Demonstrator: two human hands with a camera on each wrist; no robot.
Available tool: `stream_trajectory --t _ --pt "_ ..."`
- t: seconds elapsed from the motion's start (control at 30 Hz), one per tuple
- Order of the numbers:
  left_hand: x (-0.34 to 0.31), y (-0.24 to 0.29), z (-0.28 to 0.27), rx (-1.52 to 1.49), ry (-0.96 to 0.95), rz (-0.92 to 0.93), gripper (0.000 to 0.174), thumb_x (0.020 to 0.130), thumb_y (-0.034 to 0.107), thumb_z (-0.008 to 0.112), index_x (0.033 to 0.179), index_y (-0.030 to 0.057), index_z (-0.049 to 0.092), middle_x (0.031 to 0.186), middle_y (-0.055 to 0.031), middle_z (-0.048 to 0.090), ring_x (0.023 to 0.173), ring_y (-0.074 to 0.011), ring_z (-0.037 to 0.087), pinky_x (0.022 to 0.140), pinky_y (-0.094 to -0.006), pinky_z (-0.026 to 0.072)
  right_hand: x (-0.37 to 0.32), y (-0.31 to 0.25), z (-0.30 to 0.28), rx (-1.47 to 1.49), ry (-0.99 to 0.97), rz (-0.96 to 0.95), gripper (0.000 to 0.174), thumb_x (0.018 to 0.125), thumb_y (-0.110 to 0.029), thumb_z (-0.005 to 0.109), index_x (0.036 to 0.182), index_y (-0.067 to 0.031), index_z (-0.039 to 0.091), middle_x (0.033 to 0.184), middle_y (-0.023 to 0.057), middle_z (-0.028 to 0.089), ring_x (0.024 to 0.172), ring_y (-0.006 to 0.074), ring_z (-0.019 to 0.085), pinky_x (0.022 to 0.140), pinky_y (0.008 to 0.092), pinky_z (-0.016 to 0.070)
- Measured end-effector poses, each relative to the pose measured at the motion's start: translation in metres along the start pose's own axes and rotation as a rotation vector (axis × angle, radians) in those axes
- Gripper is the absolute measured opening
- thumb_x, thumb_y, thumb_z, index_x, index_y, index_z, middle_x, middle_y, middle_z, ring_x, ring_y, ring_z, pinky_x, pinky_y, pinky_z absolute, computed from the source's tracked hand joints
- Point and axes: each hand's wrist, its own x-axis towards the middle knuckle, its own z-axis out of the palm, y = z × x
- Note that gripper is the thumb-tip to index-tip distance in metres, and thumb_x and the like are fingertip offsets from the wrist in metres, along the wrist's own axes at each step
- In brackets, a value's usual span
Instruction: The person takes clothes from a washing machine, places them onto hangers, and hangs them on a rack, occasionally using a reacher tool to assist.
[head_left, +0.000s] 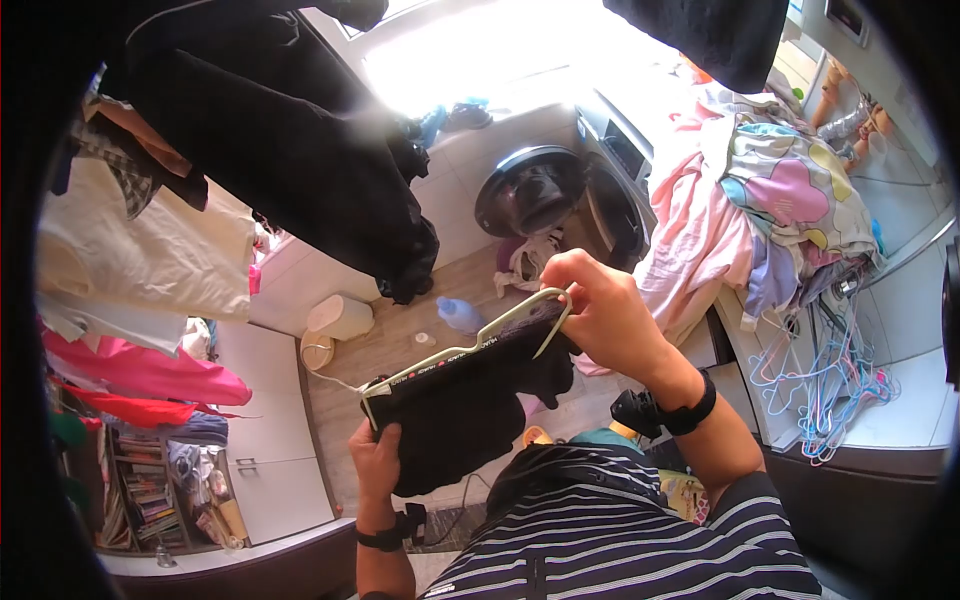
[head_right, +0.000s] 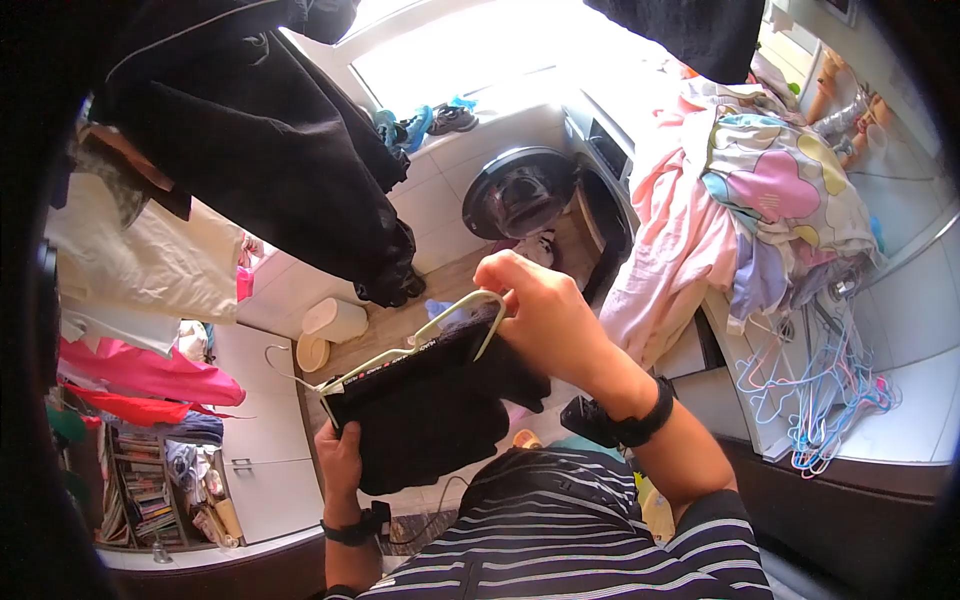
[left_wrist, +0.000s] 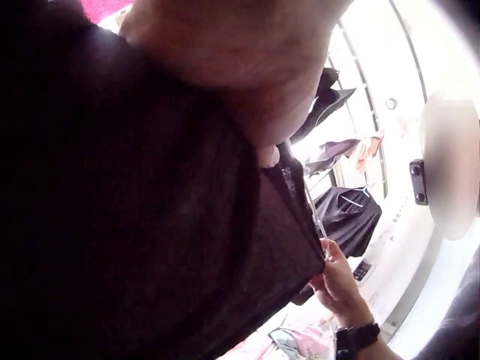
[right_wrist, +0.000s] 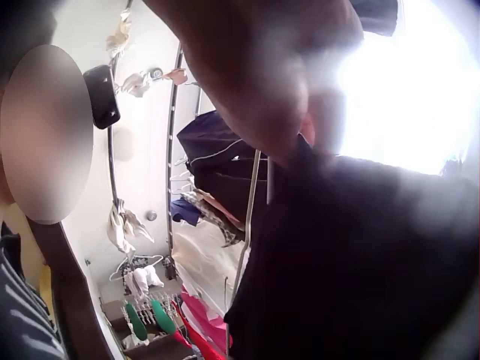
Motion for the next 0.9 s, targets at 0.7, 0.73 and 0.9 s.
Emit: stream_trajectory --t 0.7,0.73,0.9 --pt "0.016 -0.039 0.010 -0.305 -0.340 -0.085 0.029 0.083 0.007 0.071 0.103 0.0037 0.050 0.082 0.0027 0.056 0.068 -0.0073 0.053 0.064 -0.0197 0.0451 0.005 -0.013 -0.024 -0.294 -0.146 -0.383 0.033 0.070 0.008 0.061 0.100 -0.0052 0.059 0.092 0.0114 0.068 0.084 0.0268 0.069 0.071 0.0328 0.0565" --pt "0.016 -0.031 0.012 -0.414 -0.434 -0.121 0.030 0.085 0.007 0.068 0.099 0.0096 0.042 0.076 0.0030 0.048 0.064 -0.0069 0.047 0.059 -0.0181 0.0404 0.004 -0.014 -0.020 -0.228 -0.155 -0.326 0.030 0.070 0.009 0.060 0.097 -0.0053 0.060 0.089 0.0112 0.069 0.082 0.0266 0.069 0.070 0.0323 0.0563" --pt "0.011 -0.036 0.071 -0.538 -0.722 -0.187 0.050 0.089 0.014 0.062 0.132 0.0119 0.037 0.086 -0.0003 0.052 0.078 -0.0080 0.050 0.067 -0.0223 0.0421 -0.019 0.001 0.011 0.216 -0.382 0.086 0.016 0.074 0.011 0.058 0.083 -0.0018 0.057 0.090 0.0081 0.068 0.084 0.0170 0.066 0.075 0.0277 0.0521"
